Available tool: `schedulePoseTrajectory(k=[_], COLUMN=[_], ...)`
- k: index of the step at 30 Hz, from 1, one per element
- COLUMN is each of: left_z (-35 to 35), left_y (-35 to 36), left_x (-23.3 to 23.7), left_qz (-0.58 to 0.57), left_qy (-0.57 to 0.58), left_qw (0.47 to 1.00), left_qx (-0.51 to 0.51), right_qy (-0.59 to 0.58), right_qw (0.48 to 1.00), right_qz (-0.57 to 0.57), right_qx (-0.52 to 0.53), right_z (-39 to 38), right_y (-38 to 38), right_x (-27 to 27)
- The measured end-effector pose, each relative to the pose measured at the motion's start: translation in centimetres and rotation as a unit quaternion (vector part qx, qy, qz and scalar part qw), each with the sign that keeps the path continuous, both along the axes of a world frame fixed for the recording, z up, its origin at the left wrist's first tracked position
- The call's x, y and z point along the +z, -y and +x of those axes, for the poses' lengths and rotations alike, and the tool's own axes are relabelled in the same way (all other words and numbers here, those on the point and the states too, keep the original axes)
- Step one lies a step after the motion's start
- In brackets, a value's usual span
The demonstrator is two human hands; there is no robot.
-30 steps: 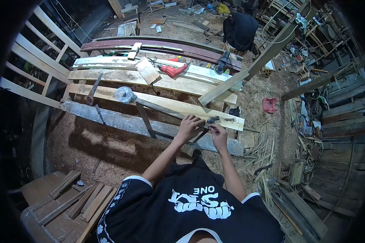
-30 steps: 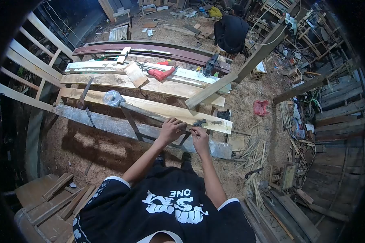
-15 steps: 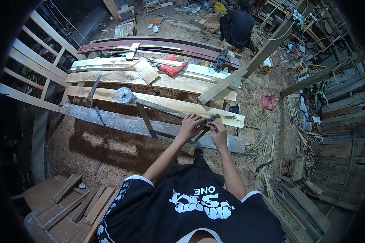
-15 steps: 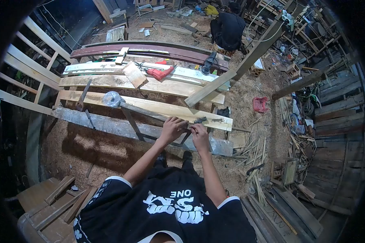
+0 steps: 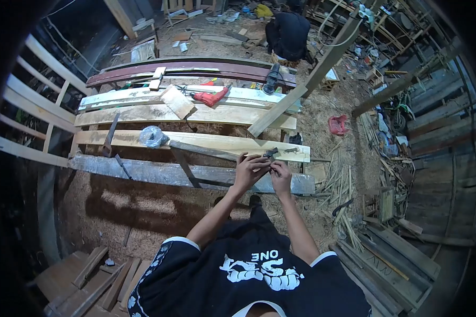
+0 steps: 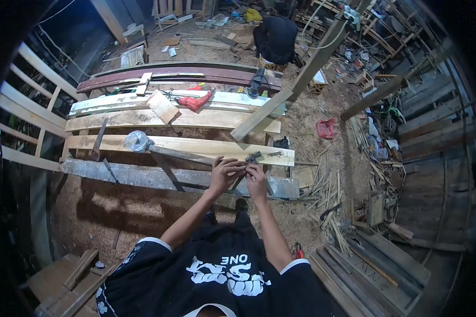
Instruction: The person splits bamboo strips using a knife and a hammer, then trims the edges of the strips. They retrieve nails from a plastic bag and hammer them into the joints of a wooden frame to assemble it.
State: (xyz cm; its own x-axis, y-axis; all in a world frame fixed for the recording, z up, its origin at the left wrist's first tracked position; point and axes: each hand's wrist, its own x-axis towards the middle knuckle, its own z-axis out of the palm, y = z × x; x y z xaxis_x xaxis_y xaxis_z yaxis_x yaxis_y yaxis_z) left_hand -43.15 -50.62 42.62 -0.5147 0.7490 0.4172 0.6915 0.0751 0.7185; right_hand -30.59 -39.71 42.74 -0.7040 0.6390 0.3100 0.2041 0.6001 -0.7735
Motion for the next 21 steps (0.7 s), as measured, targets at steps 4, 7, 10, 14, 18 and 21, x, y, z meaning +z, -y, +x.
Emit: schedulePoseTrajectory(k=[4, 7, 10, 14, 18, 21], left_z=[0.9, 1.5, 1.4, 0.9, -0.5, -0.9], left_y=[-0.3, -0.7, -1.1, -2.4, -3.4, -4.2], left_x=[-0.1, -0.2, 0.2, -0.4, -1.2, -1.0], left_qz=[0.017, 0.026, 0.034, 0.006, -0.006, -0.014], left_qy=[0.002, -0.002, -0.016, -0.025, -0.03, -0.046], left_qw=[0.999, 0.999, 0.996, 0.995, 0.993, 0.992], left_qx=[0.027, 0.045, 0.076, 0.101, 0.118, 0.119], right_qy=[-0.01, -0.015, -0.011, 0.126, 0.284, 0.341], right_qw=[1.0, 0.994, 0.99, 0.968, 0.951, 0.933], right_qz=[-0.015, -0.102, -0.135, -0.208, -0.115, -0.104], right_qx=[-0.011, -0.024, -0.046, -0.068, -0.049, -0.051], right_z=[0.5, 1.6, 2.7, 3.6, 3.7, 4.0], right_y=[0.2, -0.3, -2.2, -6.8, -9.3, -9.0], right_x=[-0.3, -0.2, -3.4, -10.4, -20.6, -26.9])
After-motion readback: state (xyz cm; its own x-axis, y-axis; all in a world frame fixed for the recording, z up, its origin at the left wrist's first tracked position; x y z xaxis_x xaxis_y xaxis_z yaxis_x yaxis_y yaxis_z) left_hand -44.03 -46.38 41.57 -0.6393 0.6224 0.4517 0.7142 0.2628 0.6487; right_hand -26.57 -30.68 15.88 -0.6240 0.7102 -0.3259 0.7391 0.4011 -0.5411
